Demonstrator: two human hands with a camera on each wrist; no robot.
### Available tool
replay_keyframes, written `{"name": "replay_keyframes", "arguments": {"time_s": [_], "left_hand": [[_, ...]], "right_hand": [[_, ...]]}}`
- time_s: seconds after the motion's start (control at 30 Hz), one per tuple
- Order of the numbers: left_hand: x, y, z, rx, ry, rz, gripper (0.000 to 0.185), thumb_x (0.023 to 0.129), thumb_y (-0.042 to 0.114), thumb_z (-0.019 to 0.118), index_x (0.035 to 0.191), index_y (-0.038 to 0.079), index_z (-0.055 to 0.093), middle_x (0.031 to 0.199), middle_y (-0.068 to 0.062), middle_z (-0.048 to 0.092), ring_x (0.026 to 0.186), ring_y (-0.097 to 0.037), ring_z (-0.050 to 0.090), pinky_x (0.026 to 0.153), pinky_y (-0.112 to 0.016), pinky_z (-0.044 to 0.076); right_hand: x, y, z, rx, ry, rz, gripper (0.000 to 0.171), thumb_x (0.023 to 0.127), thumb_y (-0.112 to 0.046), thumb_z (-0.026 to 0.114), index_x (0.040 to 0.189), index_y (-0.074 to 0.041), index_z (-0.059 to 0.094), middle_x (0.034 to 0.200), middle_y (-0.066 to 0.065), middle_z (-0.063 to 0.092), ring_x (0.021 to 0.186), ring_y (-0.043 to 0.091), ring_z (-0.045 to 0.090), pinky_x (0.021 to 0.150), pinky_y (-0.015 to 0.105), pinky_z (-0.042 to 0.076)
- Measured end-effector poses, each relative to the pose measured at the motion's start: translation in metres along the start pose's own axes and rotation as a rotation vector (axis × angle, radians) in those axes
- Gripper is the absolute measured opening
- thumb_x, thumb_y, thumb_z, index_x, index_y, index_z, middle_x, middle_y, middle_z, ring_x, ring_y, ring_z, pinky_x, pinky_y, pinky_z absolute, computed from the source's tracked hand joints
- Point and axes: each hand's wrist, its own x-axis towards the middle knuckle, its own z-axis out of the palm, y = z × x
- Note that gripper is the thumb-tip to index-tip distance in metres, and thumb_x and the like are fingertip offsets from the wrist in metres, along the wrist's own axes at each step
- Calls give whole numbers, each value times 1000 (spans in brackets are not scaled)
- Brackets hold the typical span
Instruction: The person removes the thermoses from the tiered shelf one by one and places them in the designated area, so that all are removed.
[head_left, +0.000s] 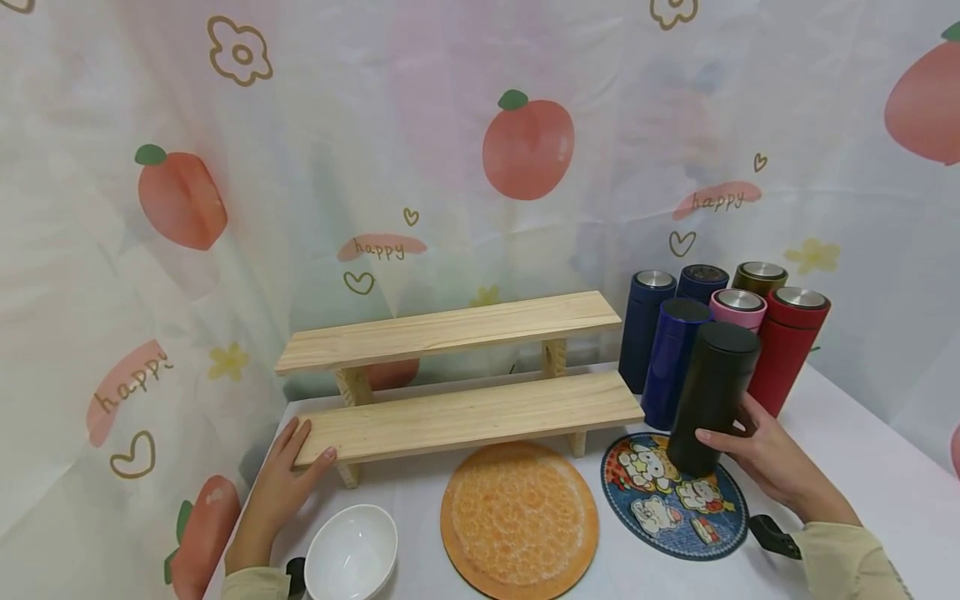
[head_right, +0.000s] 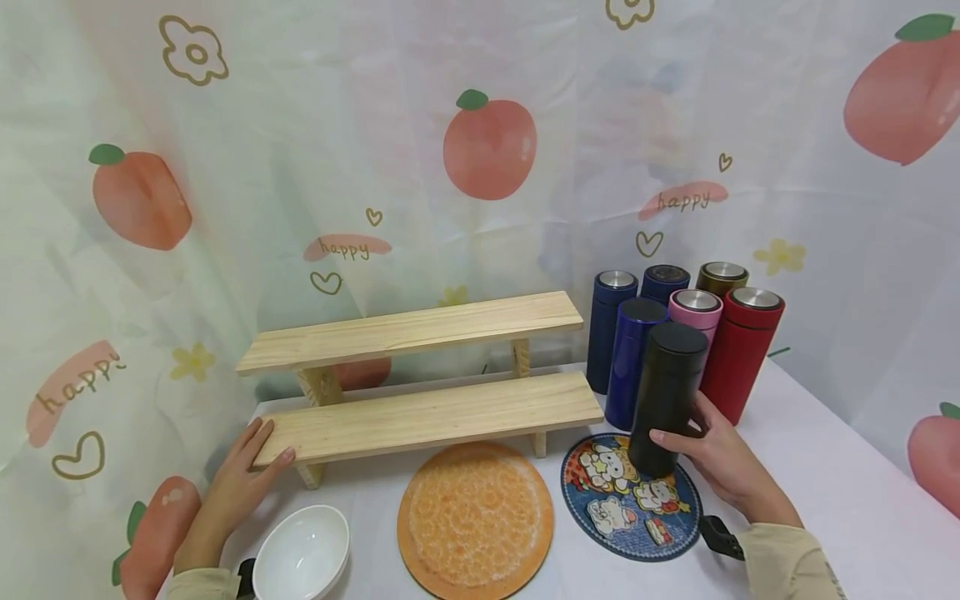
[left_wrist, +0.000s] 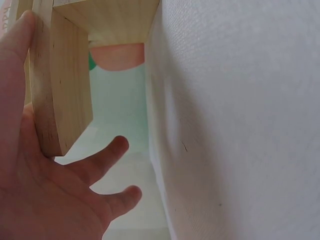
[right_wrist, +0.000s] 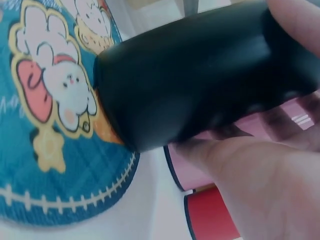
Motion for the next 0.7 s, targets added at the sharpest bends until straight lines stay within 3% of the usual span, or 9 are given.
{"name": "replay_keyframes", "arguments": {"time_s": [0.33, 0.57, 0.7], "left_hand": [[1, 0, -2, -6, -21, 5, 83, 103, 41, 69, 162, -7, 36, 171, -31, 21, 154, -57, 22, 119, -72, 25], [2, 6, -13, 5, -142, -57, 84, 107, 47, 62, 164, -6, 31, 173, -32, 14, 156, -56, 17, 120, -73, 22], [3, 14, -21, 19, -152, -33, 82, 108, 46, 61, 163, -7, 33, 171, -35, 17, 155, -57, 19, 119, -74, 22]], "right_hand": [[0, 5, -2, -4, -11, -11, 105, 106, -15, 67, 170, -16, -17, 172, 33, -16, 152, 66, -6, 114, 77, 18], [-3, 3, 1, -24, -12, -43, 102, 104, -18, 67, 172, -13, -9, 170, 35, -3, 149, 65, 4, 111, 85, 19], [-3, -5, 1, -35, -2, -73, 99, 106, -19, 64, 172, -15, -9, 170, 36, 0, 149, 65, 5, 110, 87, 17]]}}
